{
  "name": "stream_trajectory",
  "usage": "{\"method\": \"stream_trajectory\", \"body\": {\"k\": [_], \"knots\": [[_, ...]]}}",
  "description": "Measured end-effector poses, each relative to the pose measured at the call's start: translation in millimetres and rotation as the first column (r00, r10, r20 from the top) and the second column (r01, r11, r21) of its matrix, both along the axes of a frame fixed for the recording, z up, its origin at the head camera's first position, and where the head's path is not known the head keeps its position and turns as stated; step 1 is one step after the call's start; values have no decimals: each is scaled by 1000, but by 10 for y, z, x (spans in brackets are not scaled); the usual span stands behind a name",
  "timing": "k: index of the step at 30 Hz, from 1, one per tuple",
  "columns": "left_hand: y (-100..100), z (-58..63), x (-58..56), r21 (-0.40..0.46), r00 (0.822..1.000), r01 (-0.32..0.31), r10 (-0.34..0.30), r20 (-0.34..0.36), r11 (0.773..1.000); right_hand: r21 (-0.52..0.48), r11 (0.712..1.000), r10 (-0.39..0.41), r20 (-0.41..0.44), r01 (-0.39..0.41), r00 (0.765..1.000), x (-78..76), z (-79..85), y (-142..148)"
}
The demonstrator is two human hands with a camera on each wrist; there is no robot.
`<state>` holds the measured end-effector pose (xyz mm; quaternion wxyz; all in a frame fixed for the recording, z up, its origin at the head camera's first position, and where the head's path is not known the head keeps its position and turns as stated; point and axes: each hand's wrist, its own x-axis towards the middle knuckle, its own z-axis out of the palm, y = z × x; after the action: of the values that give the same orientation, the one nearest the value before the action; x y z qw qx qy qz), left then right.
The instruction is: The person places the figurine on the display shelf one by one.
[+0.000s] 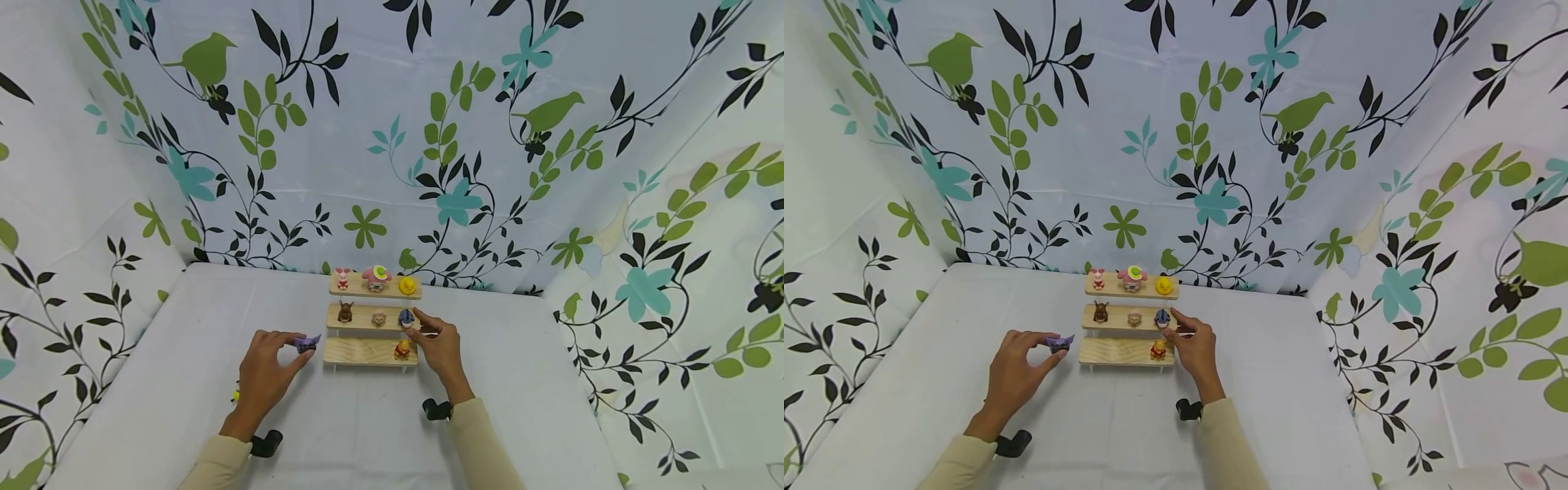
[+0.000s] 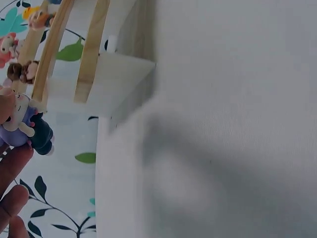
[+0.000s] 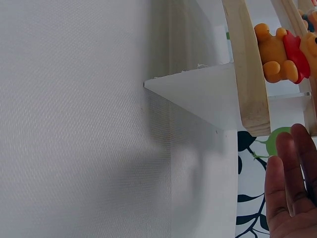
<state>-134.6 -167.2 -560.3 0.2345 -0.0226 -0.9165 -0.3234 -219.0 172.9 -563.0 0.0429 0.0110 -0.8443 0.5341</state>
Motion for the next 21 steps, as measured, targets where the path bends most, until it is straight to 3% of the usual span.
{"method": "stream_trajectory", "body": {"k": [11,21], "knots": [[278,-11,-37,25,997,62,-61,-55,998,-13,1000,5,0,-5,1000,7,1,1],[591,21,-88,52,991,127,-125,-54,990,-18,1000,-2,7,2,1000,9,1,5]]}}
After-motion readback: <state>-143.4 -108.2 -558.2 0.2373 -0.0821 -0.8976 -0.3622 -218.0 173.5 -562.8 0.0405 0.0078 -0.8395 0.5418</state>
